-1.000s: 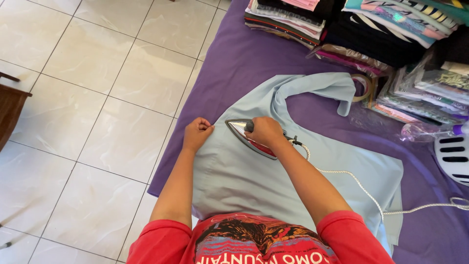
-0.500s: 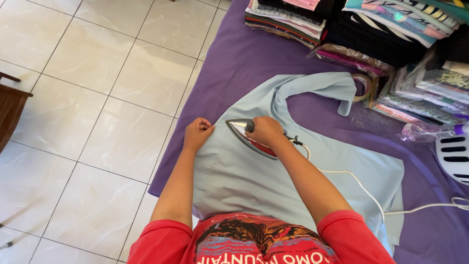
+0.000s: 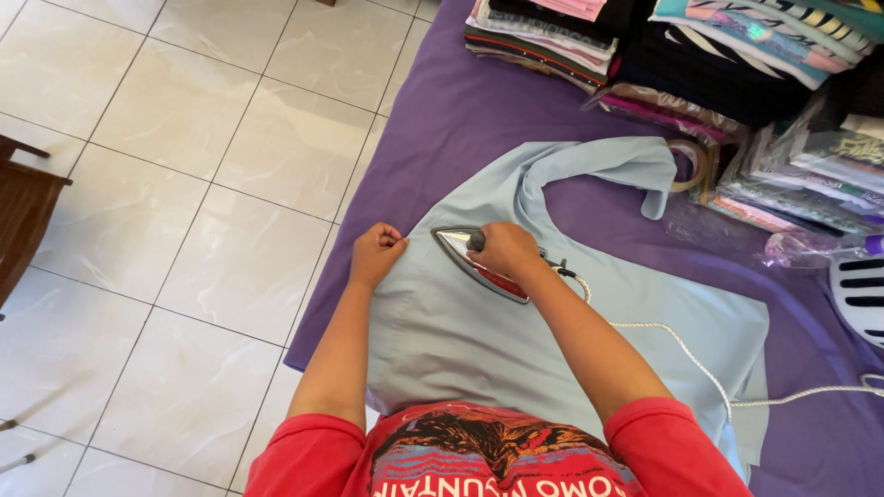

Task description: Ironing a light blue long-sleeved shirt on an ironing board.

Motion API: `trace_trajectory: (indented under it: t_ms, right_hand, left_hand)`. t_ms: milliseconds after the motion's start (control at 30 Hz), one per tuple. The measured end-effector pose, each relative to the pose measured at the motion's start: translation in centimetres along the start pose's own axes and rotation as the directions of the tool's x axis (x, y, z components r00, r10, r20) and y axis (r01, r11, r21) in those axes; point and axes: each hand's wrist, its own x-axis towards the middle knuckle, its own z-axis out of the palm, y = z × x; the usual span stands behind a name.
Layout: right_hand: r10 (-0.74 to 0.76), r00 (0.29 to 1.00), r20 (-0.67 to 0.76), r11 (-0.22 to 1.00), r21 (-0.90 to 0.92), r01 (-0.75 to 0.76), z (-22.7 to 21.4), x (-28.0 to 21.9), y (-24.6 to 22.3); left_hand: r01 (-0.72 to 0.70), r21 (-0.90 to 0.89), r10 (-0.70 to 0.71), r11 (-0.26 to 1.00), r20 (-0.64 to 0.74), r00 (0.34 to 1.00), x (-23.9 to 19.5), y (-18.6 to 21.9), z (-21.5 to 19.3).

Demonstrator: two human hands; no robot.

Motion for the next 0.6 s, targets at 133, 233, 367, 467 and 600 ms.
trace_trajectory:
  t_ms: [133,233,367,467,600]
  right_hand:
    - [0.021,1.0,0.009,1.0,-0.002,-0.021,0.6,-0.8,1.8]
    - [0.009,0.998,-0.06,1.0,0.0,-0.009,1.2,-1.5,3.9]
    - [0.172,0.979,-0.104,0.98,0.115,-0.16,1.3,-2.5,7.4]
    - [0.243,0.958,-0.152,0.966,0.132,-0.223,1.4,-3.4,11.7]
    - [0.248,0.946,-0.208,0.962,0.166,-0.215,1.5,-5.9,17.9]
  left_hand:
    - [0.015,0.0,-0.015,1.0,0.01,1.0,-0.2,0.5,-0.1]
    - [0.034,-0.005,-0.034,0.999,0.011,0.999,-0.2,0.5,-0.1]
    - [0.023,-0.004,-0.023,1.0,0.01,1.0,-0.5,0.7,-0.2]
    - [0.013,0.004,-0.013,1.0,0.011,1.0,-0.5,0.8,-0.2]
    - [0.003,-0.025,-0.003,1.0,0.011,1.0,-0.5,0.6,-0.1]
